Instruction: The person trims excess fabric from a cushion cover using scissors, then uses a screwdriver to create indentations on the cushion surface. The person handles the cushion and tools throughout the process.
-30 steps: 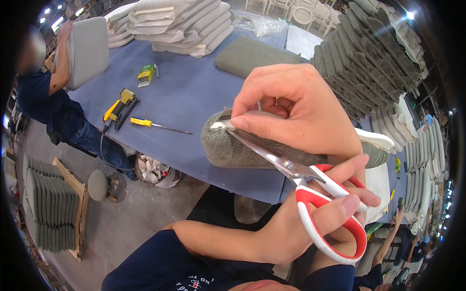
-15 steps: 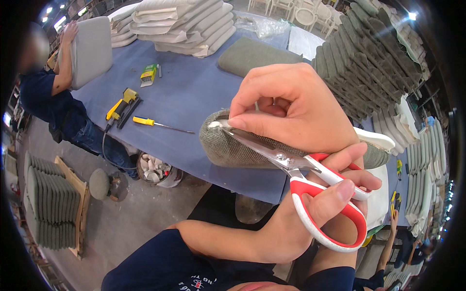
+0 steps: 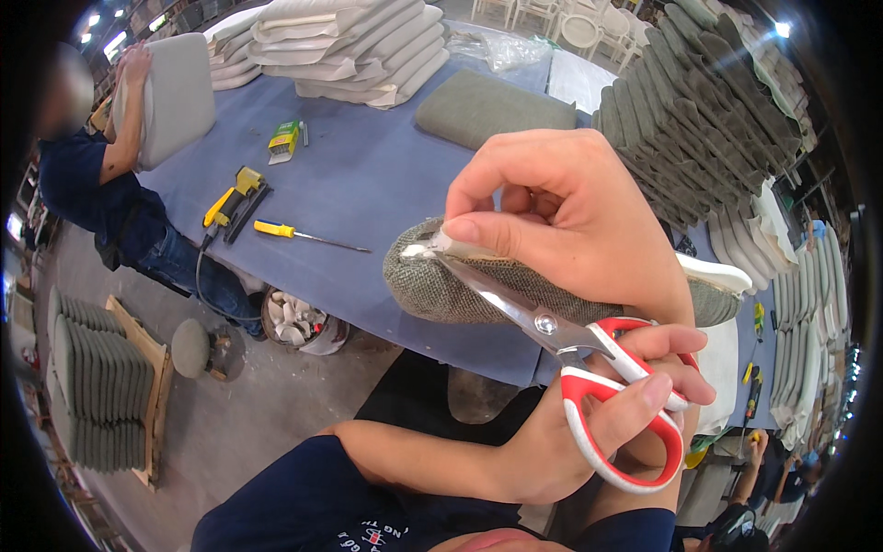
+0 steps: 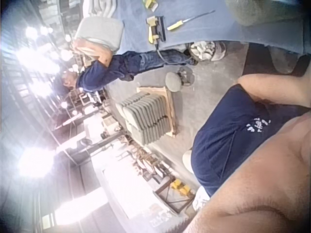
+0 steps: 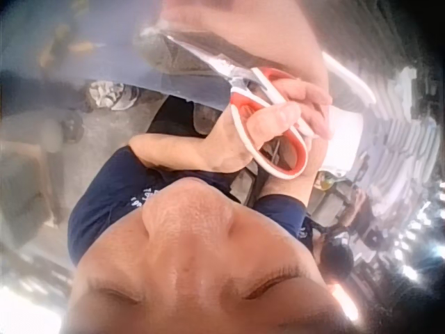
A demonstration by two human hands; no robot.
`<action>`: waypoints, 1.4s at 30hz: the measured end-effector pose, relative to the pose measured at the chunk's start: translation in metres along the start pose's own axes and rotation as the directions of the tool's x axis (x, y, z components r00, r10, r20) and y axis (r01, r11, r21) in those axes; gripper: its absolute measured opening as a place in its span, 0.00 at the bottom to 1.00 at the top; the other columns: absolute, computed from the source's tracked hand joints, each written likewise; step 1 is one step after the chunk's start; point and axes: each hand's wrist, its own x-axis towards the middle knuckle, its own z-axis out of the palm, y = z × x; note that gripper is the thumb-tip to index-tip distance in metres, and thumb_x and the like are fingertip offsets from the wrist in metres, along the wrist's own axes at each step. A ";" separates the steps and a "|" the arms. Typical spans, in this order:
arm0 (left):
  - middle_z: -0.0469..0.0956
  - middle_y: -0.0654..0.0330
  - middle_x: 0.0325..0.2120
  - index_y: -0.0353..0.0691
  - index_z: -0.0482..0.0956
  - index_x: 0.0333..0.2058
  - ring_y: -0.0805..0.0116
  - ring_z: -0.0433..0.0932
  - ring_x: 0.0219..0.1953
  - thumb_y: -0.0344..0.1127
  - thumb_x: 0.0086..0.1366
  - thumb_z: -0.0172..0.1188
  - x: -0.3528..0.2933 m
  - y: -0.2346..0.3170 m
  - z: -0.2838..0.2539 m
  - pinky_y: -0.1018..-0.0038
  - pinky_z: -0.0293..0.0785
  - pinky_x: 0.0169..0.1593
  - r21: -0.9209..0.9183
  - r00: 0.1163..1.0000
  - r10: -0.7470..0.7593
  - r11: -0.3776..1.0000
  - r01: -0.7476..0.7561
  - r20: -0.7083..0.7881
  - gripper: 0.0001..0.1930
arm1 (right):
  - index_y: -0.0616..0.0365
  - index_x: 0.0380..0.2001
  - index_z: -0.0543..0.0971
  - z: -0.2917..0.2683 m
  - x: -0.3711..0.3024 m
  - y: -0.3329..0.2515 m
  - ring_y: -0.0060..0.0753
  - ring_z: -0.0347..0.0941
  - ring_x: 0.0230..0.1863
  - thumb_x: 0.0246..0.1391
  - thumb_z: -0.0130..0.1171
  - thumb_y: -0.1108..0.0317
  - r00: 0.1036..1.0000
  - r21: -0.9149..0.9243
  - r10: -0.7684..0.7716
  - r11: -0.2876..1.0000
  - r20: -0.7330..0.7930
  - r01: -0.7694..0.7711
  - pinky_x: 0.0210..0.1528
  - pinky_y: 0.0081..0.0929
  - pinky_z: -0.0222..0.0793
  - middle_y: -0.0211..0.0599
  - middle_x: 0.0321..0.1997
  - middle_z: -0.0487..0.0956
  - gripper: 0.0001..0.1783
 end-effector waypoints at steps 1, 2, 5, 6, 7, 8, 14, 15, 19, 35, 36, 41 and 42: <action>0.82 0.56 0.54 0.33 0.65 0.73 0.73 0.78 0.53 0.46 0.81 0.57 -0.001 -0.003 -0.003 0.73 0.76 0.57 -0.008 0.998 0.033 0.999 -0.032 0.044 0.30 | 0.60 0.34 0.87 0.000 0.000 -0.001 0.11 0.65 0.23 0.61 0.74 0.72 1.000 -0.005 0.001 1.000 0.002 -0.001 0.25 0.18 0.58 0.25 0.30 0.81 0.04; 0.81 0.55 0.54 0.33 0.64 0.73 0.73 0.78 0.53 0.45 0.81 0.57 -0.002 -0.004 -0.002 0.73 0.76 0.57 -0.040 0.998 0.027 0.999 -0.024 0.056 0.31 | 0.60 0.34 0.87 -0.001 0.000 -0.002 0.11 0.64 0.23 0.61 0.74 0.72 1.000 -0.010 0.003 1.000 0.005 -0.003 0.25 0.18 0.58 0.25 0.30 0.81 0.04; 0.81 0.54 0.56 0.32 0.62 0.74 0.73 0.78 0.51 0.44 0.80 0.58 -0.003 -0.004 -0.001 0.73 0.75 0.58 -0.052 0.997 0.025 0.998 -0.022 0.068 0.33 | 0.60 0.35 0.87 0.000 0.003 0.001 0.11 0.64 0.23 0.61 0.73 0.71 1.000 -0.032 -0.030 0.999 0.000 0.030 0.24 0.18 0.57 0.25 0.29 0.80 0.04; 0.81 0.53 0.56 0.32 0.61 0.74 0.72 0.78 0.51 0.43 0.79 0.58 -0.004 -0.006 -0.001 0.72 0.75 0.58 -0.008 0.997 0.025 1.000 -0.025 0.068 0.33 | 0.60 0.35 0.87 0.000 0.003 0.003 0.10 0.64 0.22 0.61 0.73 0.71 0.999 -0.047 -0.041 0.998 -0.007 0.040 0.24 0.18 0.57 0.25 0.29 0.80 0.05; 0.80 0.53 0.56 0.32 0.61 0.75 0.72 0.78 0.51 0.43 0.79 0.58 -0.004 -0.007 -0.001 0.71 0.75 0.58 0.037 0.997 0.026 0.999 -0.028 0.067 0.33 | 0.60 0.35 0.87 -0.001 0.003 0.004 0.10 0.64 0.23 0.62 0.73 0.71 0.999 -0.048 -0.035 0.998 -0.009 0.035 0.24 0.18 0.57 0.25 0.29 0.80 0.05; 0.80 0.53 0.57 0.32 0.61 0.75 0.72 0.77 0.51 0.42 0.78 0.58 -0.005 -0.006 -0.002 0.71 0.75 0.58 0.056 0.996 0.073 0.996 -0.076 0.056 0.34 | 0.60 0.35 0.86 -0.001 0.003 0.005 0.10 0.65 0.23 0.62 0.73 0.71 0.999 -0.050 -0.030 0.998 -0.011 0.029 0.24 0.18 0.57 0.25 0.29 0.80 0.05; 0.83 0.45 0.55 0.27 0.59 0.75 0.60 0.83 0.45 0.57 0.80 0.51 -0.031 0.043 -0.031 0.63 0.78 0.56 0.327 0.873 0.487 0.823 -0.464 0.011 0.40 | 0.59 0.35 0.86 -0.002 0.004 0.004 0.10 0.67 0.26 0.63 0.71 0.71 1.000 -0.007 0.010 1.000 0.008 -0.010 0.26 0.18 0.59 0.25 0.30 0.80 0.04; 0.85 0.44 0.52 0.26 0.60 0.74 0.57 0.84 0.42 0.61 0.82 0.48 -0.042 0.055 -0.033 0.62 0.80 0.53 0.335 0.825 0.562 0.788 -0.517 -0.049 0.42 | 0.59 0.35 0.86 0.001 0.006 0.007 0.11 0.68 0.27 0.63 0.71 0.71 0.999 0.010 -0.036 0.999 0.016 0.036 0.26 0.18 0.59 0.24 0.31 0.80 0.04; 0.85 0.55 0.33 0.24 0.76 0.62 0.66 0.75 0.27 0.56 0.83 0.43 -0.059 0.113 -0.066 0.70 0.73 0.36 0.427 0.568 0.822 0.523 -0.738 -0.025 0.35 | 0.59 0.40 0.88 -0.007 0.004 0.009 0.14 0.71 0.30 0.61 0.71 0.69 0.992 -0.019 -0.094 0.995 0.080 0.096 0.29 0.20 0.61 0.27 0.36 0.84 0.07; 0.87 0.43 0.29 0.43 0.92 0.37 0.40 0.87 0.37 0.68 0.66 0.65 -0.136 0.089 -0.310 0.51 0.82 0.46 0.447 0.512 0.503 -0.254 0.858 -0.696 0.29 | 0.62 0.34 0.89 -0.008 0.013 0.015 0.41 0.81 0.36 0.54 0.73 0.65 0.971 -0.116 -0.239 0.965 -0.014 0.235 0.39 0.35 0.76 0.40 0.36 0.87 0.10; 0.87 0.43 0.30 0.44 0.93 0.38 0.38 0.87 0.39 0.68 0.66 0.65 -0.133 0.088 -0.310 0.50 0.82 0.47 0.452 0.501 0.488 -0.224 0.863 -0.715 0.29 | 0.62 0.34 0.89 -0.008 0.012 0.017 0.39 0.80 0.35 0.55 0.73 0.64 0.969 -0.121 -0.244 0.963 -0.026 0.239 0.39 0.35 0.75 0.40 0.35 0.86 0.11; 0.89 0.44 0.34 0.39 0.91 0.44 0.41 0.89 0.41 0.62 0.66 0.68 -0.098 0.110 -0.316 0.53 0.83 0.48 0.486 0.527 0.607 -0.250 0.837 -0.595 0.28 | 0.63 0.36 0.89 -0.018 0.009 0.014 0.32 0.79 0.30 0.60 0.72 0.60 0.990 -0.051 -0.053 0.998 -0.133 0.046 0.36 0.31 0.74 0.40 0.29 0.86 0.14; 0.90 0.46 0.34 0.37 0.91 0.44 0.44 0.89 0.39 0.59 0.67 0.68 -0.096 0.122 -0.319 0.54 0.83 0.48 0.580 0.590 0.662 -0.278 0.766 -0.462 0.27 | 0.63 0.36 0.89 -0.019 0.009 0.012 0.31 0.79 0.30 0.61 0.72 0.60 0.987 -0.029 0.015 0.999 -0.162 -0.020 0.36 0.31 0.74 0.41 0.28 0.86 0.15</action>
